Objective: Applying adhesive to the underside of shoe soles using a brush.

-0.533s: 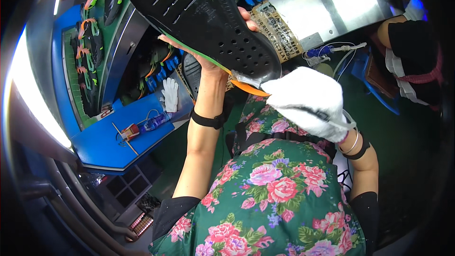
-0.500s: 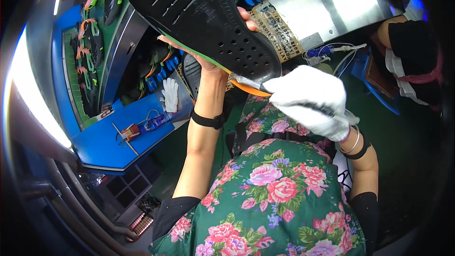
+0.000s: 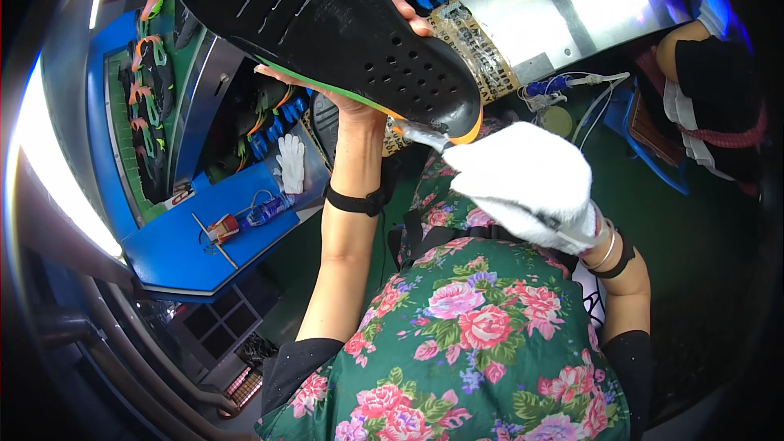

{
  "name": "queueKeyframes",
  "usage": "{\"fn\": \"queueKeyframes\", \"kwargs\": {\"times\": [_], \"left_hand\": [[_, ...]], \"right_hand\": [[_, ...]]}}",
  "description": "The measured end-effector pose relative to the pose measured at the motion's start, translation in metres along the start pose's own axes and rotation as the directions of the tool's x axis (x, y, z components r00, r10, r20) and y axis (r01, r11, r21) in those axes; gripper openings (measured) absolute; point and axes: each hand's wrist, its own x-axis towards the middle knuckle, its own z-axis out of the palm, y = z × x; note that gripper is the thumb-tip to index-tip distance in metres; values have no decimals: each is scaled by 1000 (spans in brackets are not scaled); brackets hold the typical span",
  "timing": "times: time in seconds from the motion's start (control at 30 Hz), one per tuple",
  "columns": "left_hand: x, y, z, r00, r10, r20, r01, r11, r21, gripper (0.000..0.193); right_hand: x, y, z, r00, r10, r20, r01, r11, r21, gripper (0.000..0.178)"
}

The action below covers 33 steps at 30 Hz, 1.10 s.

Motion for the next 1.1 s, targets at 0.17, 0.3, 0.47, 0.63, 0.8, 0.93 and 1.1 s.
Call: {"fn": "queueKeyframes", "kwargs": {"times": [0.17, 0.3, 0.47, 0.63, 0.8, 0.93, 1.1], "left_hand": [[0, -6, -1, 999, 9, -42, -10, 1000, -4, 146], [-3, -8, -3, 999, 10, -42, -8, 999, 53, 147], [-4, -11, -4, 991, -76, 107, 69, 995, 67, 128], [-7, -13, -5, 995, -48, 92, 42, 996, 73, 116], [-9, -13, -2, 986, -87, 142, 66, 987, 146, 82], [-3, -16, 6, 988, -39, 150, 26, 996, 88, 113], [4, -15, 10, 936, -59, 348, 27, 995, 97, 84]], "right_hand": [[9, -6, 5, 996, -82, -28, 82, 997, -7, 31], [2, 3, 0, 997, -31, -71, 30, 999, -15, 31], [-1, 4, 8, 992, 19, -127, -2, 991, 131, 27], [-11, 7, -2, 964, 182, -193, -155, 977, 149, 20], [-22, 11, 2, 978, 107, -179, -105, 994, 19, 17], [-21, 9, -1, 978, 111, -178, -104, 993, 47, 18], [-25, 8, -5, 990, 65, -126, -57, 996, 64, 23]]}}
